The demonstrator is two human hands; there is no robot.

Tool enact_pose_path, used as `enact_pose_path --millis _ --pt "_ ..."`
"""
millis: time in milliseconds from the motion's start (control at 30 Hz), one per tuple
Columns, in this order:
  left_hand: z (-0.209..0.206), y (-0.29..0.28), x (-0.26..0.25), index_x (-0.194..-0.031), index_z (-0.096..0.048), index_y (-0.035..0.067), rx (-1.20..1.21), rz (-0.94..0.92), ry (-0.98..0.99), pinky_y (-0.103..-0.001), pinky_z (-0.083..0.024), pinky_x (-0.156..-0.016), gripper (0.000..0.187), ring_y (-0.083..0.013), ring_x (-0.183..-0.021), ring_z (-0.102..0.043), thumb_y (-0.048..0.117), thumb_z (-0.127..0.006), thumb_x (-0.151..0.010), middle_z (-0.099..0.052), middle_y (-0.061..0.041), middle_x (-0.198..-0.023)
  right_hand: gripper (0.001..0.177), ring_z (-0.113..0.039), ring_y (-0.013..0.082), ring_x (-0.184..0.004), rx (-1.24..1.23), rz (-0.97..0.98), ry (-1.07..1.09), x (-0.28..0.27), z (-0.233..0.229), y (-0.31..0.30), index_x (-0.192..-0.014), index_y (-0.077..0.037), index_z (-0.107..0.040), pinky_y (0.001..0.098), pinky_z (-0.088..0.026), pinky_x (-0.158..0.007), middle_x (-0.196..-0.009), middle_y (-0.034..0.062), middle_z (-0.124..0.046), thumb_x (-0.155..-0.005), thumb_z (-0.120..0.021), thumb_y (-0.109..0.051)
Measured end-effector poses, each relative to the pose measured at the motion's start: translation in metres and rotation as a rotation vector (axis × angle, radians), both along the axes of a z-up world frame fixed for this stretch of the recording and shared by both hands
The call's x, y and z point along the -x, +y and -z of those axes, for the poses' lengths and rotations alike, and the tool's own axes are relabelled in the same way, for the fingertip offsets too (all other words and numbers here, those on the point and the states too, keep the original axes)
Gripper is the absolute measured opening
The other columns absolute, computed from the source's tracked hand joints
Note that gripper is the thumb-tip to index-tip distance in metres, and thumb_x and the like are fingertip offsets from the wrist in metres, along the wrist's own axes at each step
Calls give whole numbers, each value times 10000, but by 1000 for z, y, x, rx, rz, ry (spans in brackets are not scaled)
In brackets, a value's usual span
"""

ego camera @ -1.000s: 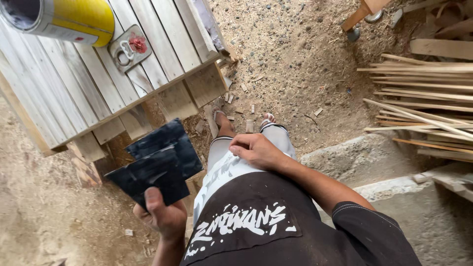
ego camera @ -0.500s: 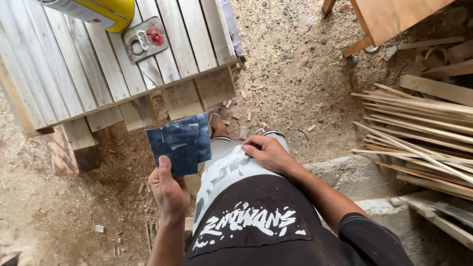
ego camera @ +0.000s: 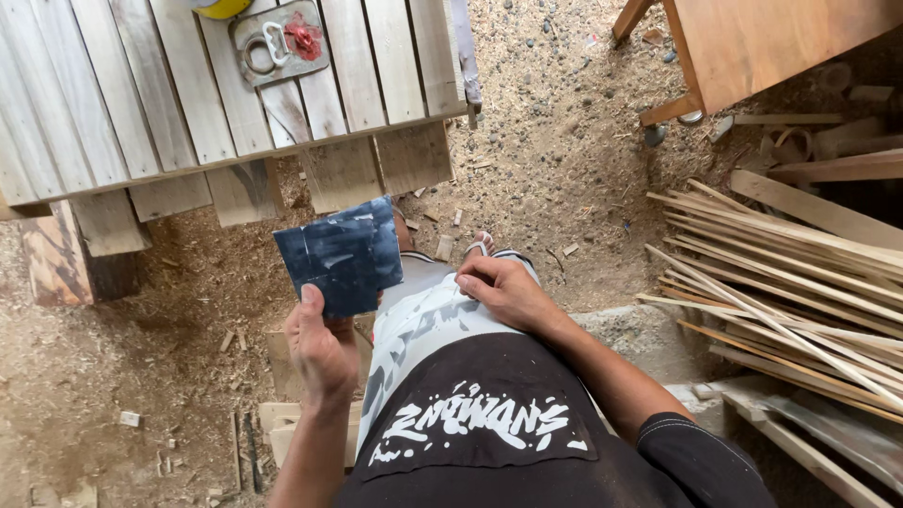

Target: The person prepares two sanding pads, then uses a stick to scoop wood filler from a can and spread it onto the pads. The person is in a woodworking area with wood scraps and tools visible.

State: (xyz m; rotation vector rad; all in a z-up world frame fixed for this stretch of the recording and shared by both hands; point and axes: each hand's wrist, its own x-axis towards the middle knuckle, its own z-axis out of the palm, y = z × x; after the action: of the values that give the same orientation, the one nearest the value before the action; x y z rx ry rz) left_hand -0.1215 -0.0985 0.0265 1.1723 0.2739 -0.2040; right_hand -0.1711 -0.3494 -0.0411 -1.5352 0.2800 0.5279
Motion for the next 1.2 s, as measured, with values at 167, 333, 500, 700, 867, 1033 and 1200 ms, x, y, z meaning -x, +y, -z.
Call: enact_pose_path --millis 167,333,500,700,867,1033,1200 --pt "-13 -14 -5 -1181 -632 -36 66 -50 112 -415 -612 -805 429 -289 -861 -738 329 -423 -1099 -733 -180 -1015 190 -560 86 -750 35 -16 61 0 -3 0 -1016 -5 -714 260 -482 -678 -808 -1 -635 -1003 -637 -178" --pt "0 -7 9 -1121 -632 -40 -2 -38 -42 -405 -610 -789 402 -271 -854 -725 314 -443 -1114 -720 -186 -999 168 -614 90 -799 81 -39 -71 13 7 -2 -1010 7 -721 259 -511 -721 -858 4 -664 -986 -649 -143" --pt "32 13 19 -837 -550 122 -100 -71 -67 -252 -372 -570 380 -102 -627 -466 326 -518 -1155 -542 -8 -726 189 -641 103 -789 -30 23 91 17 21 3 -1041 13 -719 256 -535 -725 -850 36 -727 -992 -627 -145" --pt "55 36 0 -749 -511 159 -114 -31 -122 -251 -290 -580 410 -55 -643 -362 323 -512 -1125 -410 77 -704 205 -676 130 -824 0 44 75 -2 10 12 -1026 23 -718 279 -556 -781 -862 63 -733 -979 -630 -156" --pt "54 59 -31 -804 -651 88 -453 164 -268 -238 -402 -747 445 -53 -625 -499 327 -492 -1144 -518 59 -670 221 -686 178 -837 -108 -16 5 -42 -17 46 -1002 57 -720 319 -566 -799 -872 106 -728 -995 -622 -141" --pt "49 98 -75 -993 -685 4 -284 134 -268 -321 -441 -606 311 -136 -692 -526 277 -561 -1075 -611 -17 -784 230 -727 199 -857 -114 -20 16 -104 -29 119 -1105 29 -698 337 -601 -806 -913 127 -760 -965 -596 -122" --pt "45 164 -127 -1049 -690 -6 -387 123 -473 -352 -512 -696 304 -199 -788 -645 248 -532 -1103 -680 -111 -884 195 -730 190 -821 -122 -4 -31 -166 -19 219 -1078 32 -653 333 -607 -778 -896 131 -763 -990 -580 -125"
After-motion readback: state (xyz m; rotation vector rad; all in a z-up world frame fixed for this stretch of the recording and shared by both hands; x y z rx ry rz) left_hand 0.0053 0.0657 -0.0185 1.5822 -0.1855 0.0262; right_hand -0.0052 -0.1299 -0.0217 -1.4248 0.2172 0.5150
